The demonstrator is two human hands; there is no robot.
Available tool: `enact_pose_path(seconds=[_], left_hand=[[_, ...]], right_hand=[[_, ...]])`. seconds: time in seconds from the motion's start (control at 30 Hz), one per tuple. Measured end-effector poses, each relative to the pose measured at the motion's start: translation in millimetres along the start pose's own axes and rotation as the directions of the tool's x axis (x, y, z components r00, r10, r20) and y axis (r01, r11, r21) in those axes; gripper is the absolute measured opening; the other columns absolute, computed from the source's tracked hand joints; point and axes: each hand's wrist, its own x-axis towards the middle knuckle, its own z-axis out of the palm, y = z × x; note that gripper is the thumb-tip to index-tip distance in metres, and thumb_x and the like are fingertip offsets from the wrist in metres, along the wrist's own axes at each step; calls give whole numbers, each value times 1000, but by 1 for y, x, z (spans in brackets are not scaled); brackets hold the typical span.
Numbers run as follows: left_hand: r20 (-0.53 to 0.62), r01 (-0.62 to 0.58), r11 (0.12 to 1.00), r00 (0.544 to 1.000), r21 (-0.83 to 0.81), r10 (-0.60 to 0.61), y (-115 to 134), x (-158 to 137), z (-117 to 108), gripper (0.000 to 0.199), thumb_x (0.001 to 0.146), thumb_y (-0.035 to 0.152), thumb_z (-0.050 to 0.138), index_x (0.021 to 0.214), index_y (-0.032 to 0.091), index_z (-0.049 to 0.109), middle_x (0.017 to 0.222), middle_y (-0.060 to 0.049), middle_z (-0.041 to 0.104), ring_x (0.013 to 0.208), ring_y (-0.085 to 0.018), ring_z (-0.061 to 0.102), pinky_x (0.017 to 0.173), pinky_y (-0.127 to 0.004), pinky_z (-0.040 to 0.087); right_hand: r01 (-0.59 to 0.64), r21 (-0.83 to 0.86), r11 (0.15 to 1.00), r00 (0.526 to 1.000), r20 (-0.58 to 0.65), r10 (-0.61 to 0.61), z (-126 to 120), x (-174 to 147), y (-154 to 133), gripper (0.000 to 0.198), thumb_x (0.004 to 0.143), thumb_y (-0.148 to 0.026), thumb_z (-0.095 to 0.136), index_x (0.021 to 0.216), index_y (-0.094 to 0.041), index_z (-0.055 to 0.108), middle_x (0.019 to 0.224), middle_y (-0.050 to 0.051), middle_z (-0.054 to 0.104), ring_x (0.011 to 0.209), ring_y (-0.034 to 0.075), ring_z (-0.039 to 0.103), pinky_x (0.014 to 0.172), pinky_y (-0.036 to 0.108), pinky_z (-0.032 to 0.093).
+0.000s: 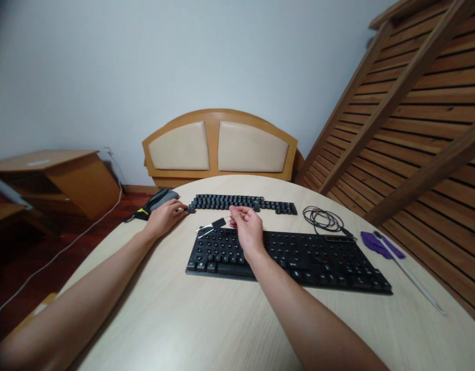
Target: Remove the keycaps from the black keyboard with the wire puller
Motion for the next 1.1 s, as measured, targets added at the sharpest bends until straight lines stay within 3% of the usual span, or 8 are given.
enact_pose_path(seconds=[0.47, 0.63, 0.73, 0.83, 0.97, 1.1], left_hand=[[-15, -4, 999, 1000, -33, 3, 9, 3, -3, 20, 88, 34, 61, 103, 24, 68, 108, -6, 68, 103, -26, 61, 80, -31, 48], [-43, -41, 993, 998, -115, 36, 49, -9, -17, 28, 93, 41, 52, 108, 22, 65, 109, -8, 67, 101, -24, 61, 82, -31, 48], [22, -79, 979, 996, -186, 85, 85, -21, -25, 31, 97, 44, 45, 107, 24, 67, 96, -4, 71, 78, -19, 65, 70, -29, 48], [133, -69, 941, 984, -331, 119, 111, -33, -29, 32, 97, 42, 45, 100, 22, 70, 94, -6, 73, 82, -22, 66, 71, -32, 47], [188, 14, 887, 979, -462, 83, 119, -46, -27, 28, 94, 38, 49, 90, 21, 71, 85, -5, 74, 74, -22, 65, 67, -31, 47], [131, 98, 807, 991, -583, -26, 115, -58, -25, 28, 94, 36, 50, 86, 19, 72, 85, -5, 75, 75, -22, 65, 72, -32, 48]], right_hand=[[18, -70, 997, 1000, 9, -17, 2, -2, -2, 38, 64, -48, 81, 78, -17, 63, 65, -2, 64, 54, 10, 57, 55, 23, 50], [34, -93, 995, 999, 15, -32, 1, -1, 0, 39, 65, -49, 81, 77, -16, 63, 65, -1, 64, 54, 10, 57, 55, 24, 50], [50, -112, 992, 999, 21, -48, 0, 0, 0, 40, 65, -50, 80, 77, -17, 62, 63, -2, 63, 54, 11, 58, 55, 24, 50], [70, -143, 987, 997, 31, -67, 0, 0, 2, 42, 65, -54, 78, 77, -17, 61, 63, -2, 63, 53, 11, 58, 55, 25, 50], [113, -225, 968, 992, 74, -98, 1, -3, 3, 44, 70, -59, 73, 78, -18, 60, 66, 0, 65, 55, 13, 60, 57, 26, 51], [191, -370, 909, 973, 197, -124, 0, -4, -9, 45, 76, -63, 64, 80, -19, 64, 72, 3, 68, 67, 18, 64, 69, 32, 52]])
